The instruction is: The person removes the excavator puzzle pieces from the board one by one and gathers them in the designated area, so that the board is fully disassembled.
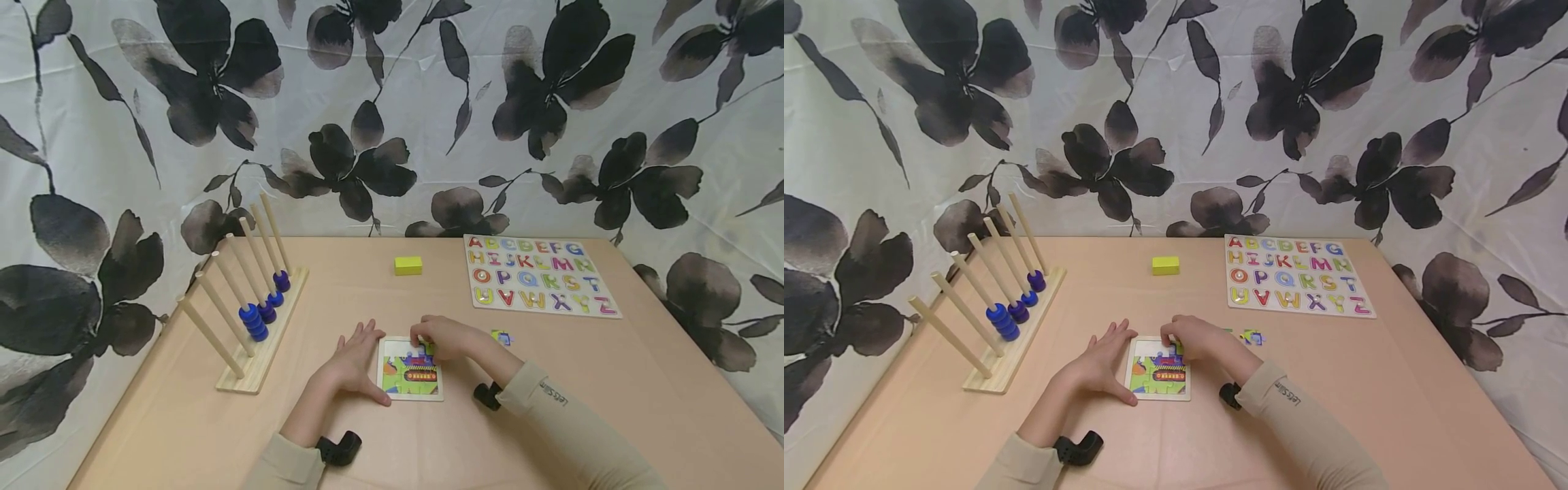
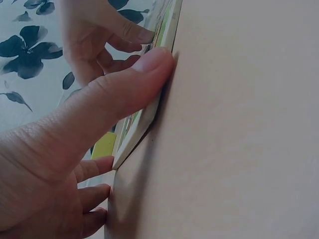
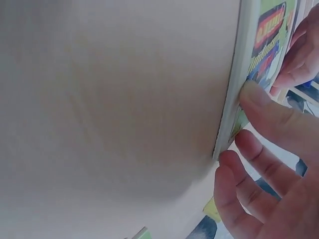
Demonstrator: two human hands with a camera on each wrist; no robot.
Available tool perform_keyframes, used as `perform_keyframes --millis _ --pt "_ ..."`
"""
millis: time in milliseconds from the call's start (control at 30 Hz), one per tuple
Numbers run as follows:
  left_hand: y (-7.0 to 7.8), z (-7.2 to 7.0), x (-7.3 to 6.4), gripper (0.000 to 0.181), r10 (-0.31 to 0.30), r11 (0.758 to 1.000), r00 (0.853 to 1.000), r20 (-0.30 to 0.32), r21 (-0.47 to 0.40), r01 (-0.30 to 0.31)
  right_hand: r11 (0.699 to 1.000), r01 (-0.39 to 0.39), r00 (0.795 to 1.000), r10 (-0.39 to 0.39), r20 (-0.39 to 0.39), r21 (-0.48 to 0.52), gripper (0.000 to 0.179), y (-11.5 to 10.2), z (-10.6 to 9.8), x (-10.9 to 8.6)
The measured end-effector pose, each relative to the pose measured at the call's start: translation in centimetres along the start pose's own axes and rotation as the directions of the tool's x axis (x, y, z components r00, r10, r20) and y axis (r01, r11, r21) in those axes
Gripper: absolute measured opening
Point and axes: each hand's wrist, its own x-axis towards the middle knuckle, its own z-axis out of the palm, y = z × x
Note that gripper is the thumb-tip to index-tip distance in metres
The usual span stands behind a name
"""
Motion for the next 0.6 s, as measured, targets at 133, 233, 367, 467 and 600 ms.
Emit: perform_keyframes --millis 133,233,367,467,600 --pt "0.00 0.01 -0.02 0.112 0.003 1.000 1.000 -0.002 0.001 -0.003 0.999 0.039 0.999 -0.039 -0.023 -0.004 0.023 0.05 0.20 -0.08" --pt "-0.01 0.02 -0.06 0.112 0.004 1.000 1.000 -0.003 0.005 -0.004 0.999 0.053 0.998 -0.053 -0.030 0.004 0.022 0.14 0.27 -0.16" --pt "0.00 -0.01 -0.13 0.113 0.002 1.000 1.000 -0.006 0.006 -0.002 0.999 0.050 0.999 -0.050 -0.021 0.020 0.025 0.19 0.11 -0.34" --pt "0.00 -0.01 -0.12 0.112 0.001 1.000 1.000 -0.006 0.005 -0.001 0.999 0.036 0.999 -0.035 -0.018 0.036 0.027 0.26 -0.01 -0.50" --pt "0.04 0.03 -0.15 0.111 0.000 1.000 1.000 -0.005 0.004 0.000 0.998 0.027 0.999 -0.026 -0.019 0.061 0.026 0.38 0.00 -0.64"
